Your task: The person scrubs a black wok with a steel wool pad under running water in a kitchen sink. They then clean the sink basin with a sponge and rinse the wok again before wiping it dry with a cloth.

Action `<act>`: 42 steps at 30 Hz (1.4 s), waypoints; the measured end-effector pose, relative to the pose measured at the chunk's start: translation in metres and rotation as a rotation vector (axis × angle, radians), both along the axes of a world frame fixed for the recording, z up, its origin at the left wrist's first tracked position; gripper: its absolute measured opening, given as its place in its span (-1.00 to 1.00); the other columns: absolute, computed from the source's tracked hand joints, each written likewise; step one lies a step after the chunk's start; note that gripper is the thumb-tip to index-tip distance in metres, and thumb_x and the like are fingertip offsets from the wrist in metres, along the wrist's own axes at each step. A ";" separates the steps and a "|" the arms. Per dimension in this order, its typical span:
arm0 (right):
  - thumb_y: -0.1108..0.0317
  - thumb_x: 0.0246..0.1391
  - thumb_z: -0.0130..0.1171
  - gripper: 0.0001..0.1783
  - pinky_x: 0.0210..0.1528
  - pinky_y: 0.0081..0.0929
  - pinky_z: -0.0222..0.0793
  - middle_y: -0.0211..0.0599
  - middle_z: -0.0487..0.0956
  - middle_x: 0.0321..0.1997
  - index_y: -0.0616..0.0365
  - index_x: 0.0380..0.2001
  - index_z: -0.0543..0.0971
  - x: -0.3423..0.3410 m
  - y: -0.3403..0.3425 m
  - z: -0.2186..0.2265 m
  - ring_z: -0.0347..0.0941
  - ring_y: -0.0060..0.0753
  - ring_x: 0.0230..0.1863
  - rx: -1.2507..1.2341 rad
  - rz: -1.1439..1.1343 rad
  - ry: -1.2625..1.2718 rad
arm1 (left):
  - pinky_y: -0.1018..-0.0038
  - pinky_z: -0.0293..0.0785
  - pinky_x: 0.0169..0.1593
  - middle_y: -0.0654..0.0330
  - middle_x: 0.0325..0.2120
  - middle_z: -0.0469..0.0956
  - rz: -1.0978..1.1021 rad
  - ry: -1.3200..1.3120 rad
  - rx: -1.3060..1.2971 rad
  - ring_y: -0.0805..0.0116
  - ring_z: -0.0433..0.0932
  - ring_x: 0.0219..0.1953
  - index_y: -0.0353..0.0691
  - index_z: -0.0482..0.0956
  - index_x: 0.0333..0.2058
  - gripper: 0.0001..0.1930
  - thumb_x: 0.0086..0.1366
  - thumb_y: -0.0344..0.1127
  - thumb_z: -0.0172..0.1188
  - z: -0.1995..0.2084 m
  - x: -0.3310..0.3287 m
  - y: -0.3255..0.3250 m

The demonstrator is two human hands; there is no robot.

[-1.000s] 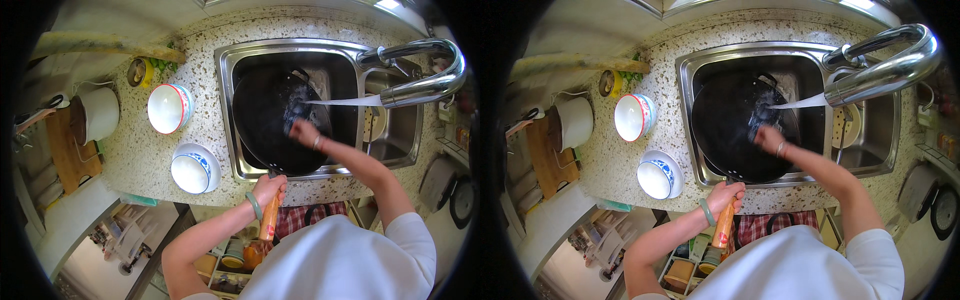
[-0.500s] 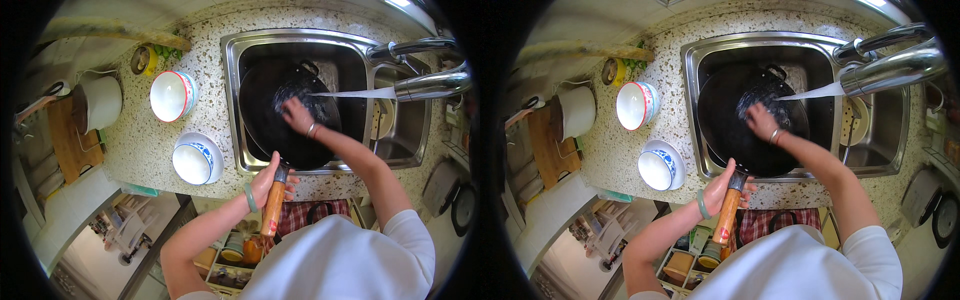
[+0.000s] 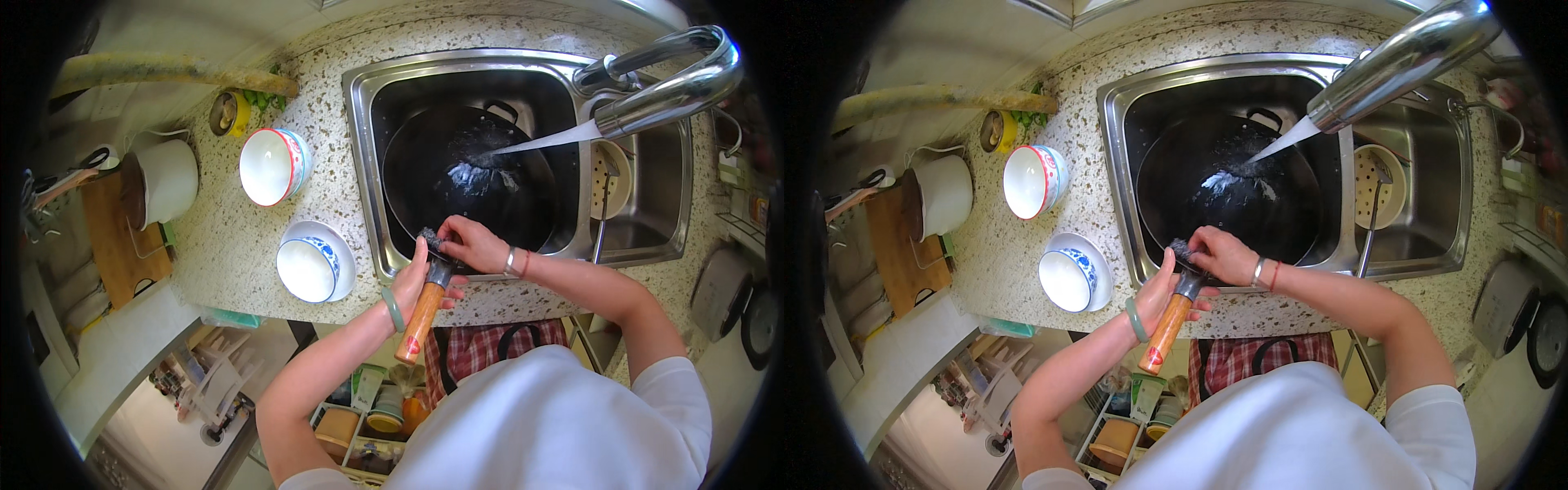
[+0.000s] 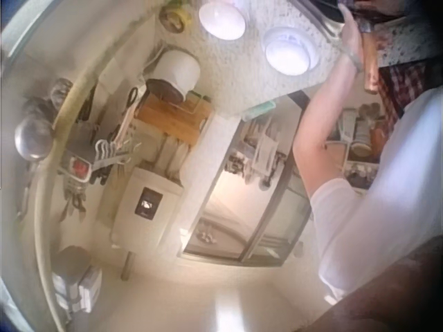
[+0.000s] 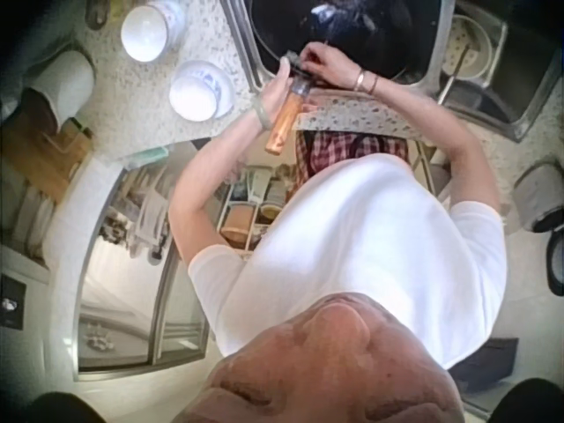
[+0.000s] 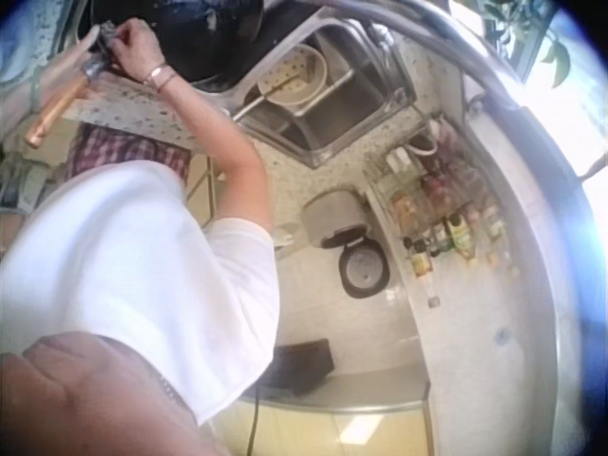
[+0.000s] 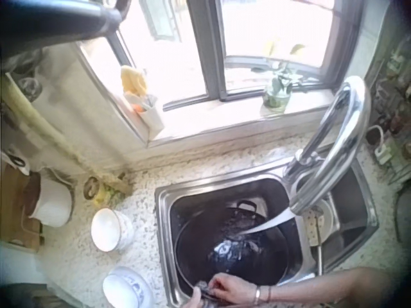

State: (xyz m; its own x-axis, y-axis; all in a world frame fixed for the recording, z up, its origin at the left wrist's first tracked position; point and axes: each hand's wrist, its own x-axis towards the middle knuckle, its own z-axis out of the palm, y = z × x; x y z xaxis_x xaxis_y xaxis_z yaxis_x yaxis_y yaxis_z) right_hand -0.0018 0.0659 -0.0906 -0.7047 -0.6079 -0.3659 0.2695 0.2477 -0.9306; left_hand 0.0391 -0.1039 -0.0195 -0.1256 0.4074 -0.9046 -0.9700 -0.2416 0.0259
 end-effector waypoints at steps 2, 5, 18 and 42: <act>0.39 -0.08 0.22 -0.82 -0.15 -0.28 0.42 -0.06 0.50 -0.29 0.17 -0.36 0.52 -0.003 0.018 -0.060 0.47 -0.06 -0.23 0.314 0.040 0.124 | 0.48 0.56 -0.40 -0.03 -0.20 0.56 -0.037 -0.023 -0.021 0.30 0.59 -0.35 -0.33 0.38 -0.05 -0.12 0.20 0.49 -0.38 -0.002 -0.003 0.001; 0.52 -0.10 0.09 -0.81 -0.05 -0.22 0.39 0.00 0.44 -0.17 0.16 -0.32 0.52 -0.054 0.064 -0.110 0.37 0.04 -0.06 0.688 0.186 0.358 | 0.52 0.48 -0.53 0.11 -0.42 0.55 -0.025 -0.116 0.083 0.40 0.52 -0.55 -0.21 0.45 -0.25 -0.40 0.29 0.31 -0.15 0.000 -0.004 0.002; 0.47 -0.02 0.19 -0.90 -0.17 -0.36 0.36 -0.21 0.41 -0.37 0.21 -0.44 0.47 -0.025 0.054 -0.132 0.40 -0.16 -0.24 0.357 -0.037 0.455 | 0.64 0.17 -0.71 0.40 -0.69 0.24 0.129 -0.204 0.008 0.62 0.20 -0.74 -0.09 0.28 -0.51 -0.76 0.33 -0.23 0.04 0.051 -0.026 -0.001; 0.49 -0.11 0.23 -0.88 -0.24 -0.33 0.38 -0.19 0.46 -0.43 0.14 -0.51 0.47 -0.003 0.020 -0.083 0.46 -0.20 -0.33 0.186 -0.048 0.051 | 0.60 0.21 -0.66 0.38 -0.67 0.28 0.163 -0.220 -0.060 0.59 0.22 -0.73 -0.09 0.30 -0.47 -0.79 0.30 -0.24 0.10 0.051 -0.017 0.007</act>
